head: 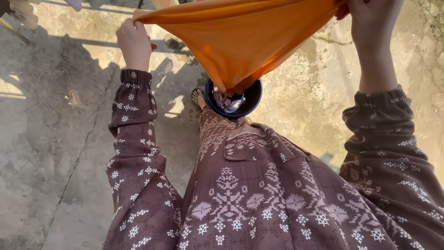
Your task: Taking wet laundry from a bucket and hanging it on a metal rack using hangers.
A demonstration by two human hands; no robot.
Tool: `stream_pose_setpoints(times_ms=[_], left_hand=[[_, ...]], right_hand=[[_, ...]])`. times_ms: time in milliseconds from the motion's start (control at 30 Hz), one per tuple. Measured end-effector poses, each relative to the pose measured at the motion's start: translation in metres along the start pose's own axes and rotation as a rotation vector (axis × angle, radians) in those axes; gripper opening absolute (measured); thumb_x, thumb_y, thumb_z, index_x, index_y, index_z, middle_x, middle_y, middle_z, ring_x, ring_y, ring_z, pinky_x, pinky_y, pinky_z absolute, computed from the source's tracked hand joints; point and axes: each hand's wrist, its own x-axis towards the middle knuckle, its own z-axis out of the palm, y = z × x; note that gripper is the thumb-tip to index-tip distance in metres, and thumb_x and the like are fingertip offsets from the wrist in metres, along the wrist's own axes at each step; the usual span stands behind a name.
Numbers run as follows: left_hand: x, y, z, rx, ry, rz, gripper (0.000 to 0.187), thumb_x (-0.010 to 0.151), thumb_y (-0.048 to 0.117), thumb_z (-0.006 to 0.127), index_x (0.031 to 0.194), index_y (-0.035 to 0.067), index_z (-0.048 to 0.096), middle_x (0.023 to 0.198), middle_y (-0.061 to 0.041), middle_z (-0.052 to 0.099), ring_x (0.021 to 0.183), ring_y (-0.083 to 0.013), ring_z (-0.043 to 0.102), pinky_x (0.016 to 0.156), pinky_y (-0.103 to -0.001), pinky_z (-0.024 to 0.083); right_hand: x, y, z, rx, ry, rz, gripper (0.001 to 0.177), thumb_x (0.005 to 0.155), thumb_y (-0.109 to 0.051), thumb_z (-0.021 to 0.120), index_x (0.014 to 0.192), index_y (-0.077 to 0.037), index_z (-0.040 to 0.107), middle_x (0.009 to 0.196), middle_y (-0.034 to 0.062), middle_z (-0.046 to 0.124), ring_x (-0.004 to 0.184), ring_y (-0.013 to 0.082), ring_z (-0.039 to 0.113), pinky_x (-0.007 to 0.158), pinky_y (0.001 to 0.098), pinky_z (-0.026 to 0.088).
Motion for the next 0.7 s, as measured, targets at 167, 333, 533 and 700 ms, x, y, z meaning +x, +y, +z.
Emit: stream_pose_setpoints(times_ms=[167, 333, 533, 700], left_hand=[[0.005, -0.015, 0.022, -0.924, -0.019, -0.363, 0.033, 0.094, 0.025, 0.042, 0.113, 0.004, 0.059, 0.102, -0.014, 0.072, 0.092, -0.0324, 0.075, 0.079, -0.064, 0.058], [0.015, -0.027, 0.014, 0.074, 0.034, 0.315, 0.024, 0.099, 0.008, 0.050, 0.112, 0.001, 0.070, 0.102, -0.008, 0.075, 0.097, -0.0267, 0.073, 0.088, -0.047, 0.059], [-0.026, 0.094, -0.006, 0.062, -0.310, 0.265, 0.023, 0.111, 0.010, 0.052, 0.123, 0.001, 0.071, 0.096, -0.011, 0.074, 0.084, -0.0211, 0.074, 0.080, -0.037, 0.061], [-0.071, 0.130, 0.059, -0.354, -0.401, 0.717, 0.029, 0.111, 0.008, 0.065, 0.138, 0.011, 0.056, 0.133, -0.004, 0.065, 0.126, -0.0151, 0.063, 0.117, -0.032, 0.047]], right_hand=[[-0.013, 0.003, 0.019, 0.039, -0.031, -0.360, 0.014, 0.114, 0.017, 0.055, 0.125, 0.013, 0.062, 0.119, 0.0170, 0.067, 0.106, 0.0239, 0.072, 0.092, 0.0318, 0.065], [-0.017, 0.016, -0.006, -0.447, 0.065, -0.379, 0.008, 0.102, 0.015, 0.068, 0.107, 0.009, 0.068, 0.104, 0.0173, 0.069, 0.094, 0.0289, 0.071, 0.078, 0.0330, 0.060], [-0.012, 0.095, -0.076, -0.486, 0.120, -0.370, 0.010, 0.116, 0.010, 0.052, 0.118, 0.009, 0.062, 0.113, 0.0143, 0.068, 0.102, 0.0240, 0.069, 0.093, 0.0319, 0.059], [0.029, -0.044, -0.033, 0.357, 0.020, -0.268, 0.019, 0.124, 0.001, 0.043, 0.121, 0.006, 0.061, 0.099, 0.0107, 0.066, 0.076, 0.0241, 0.064, 0.072, 0.0333, 0.054]])
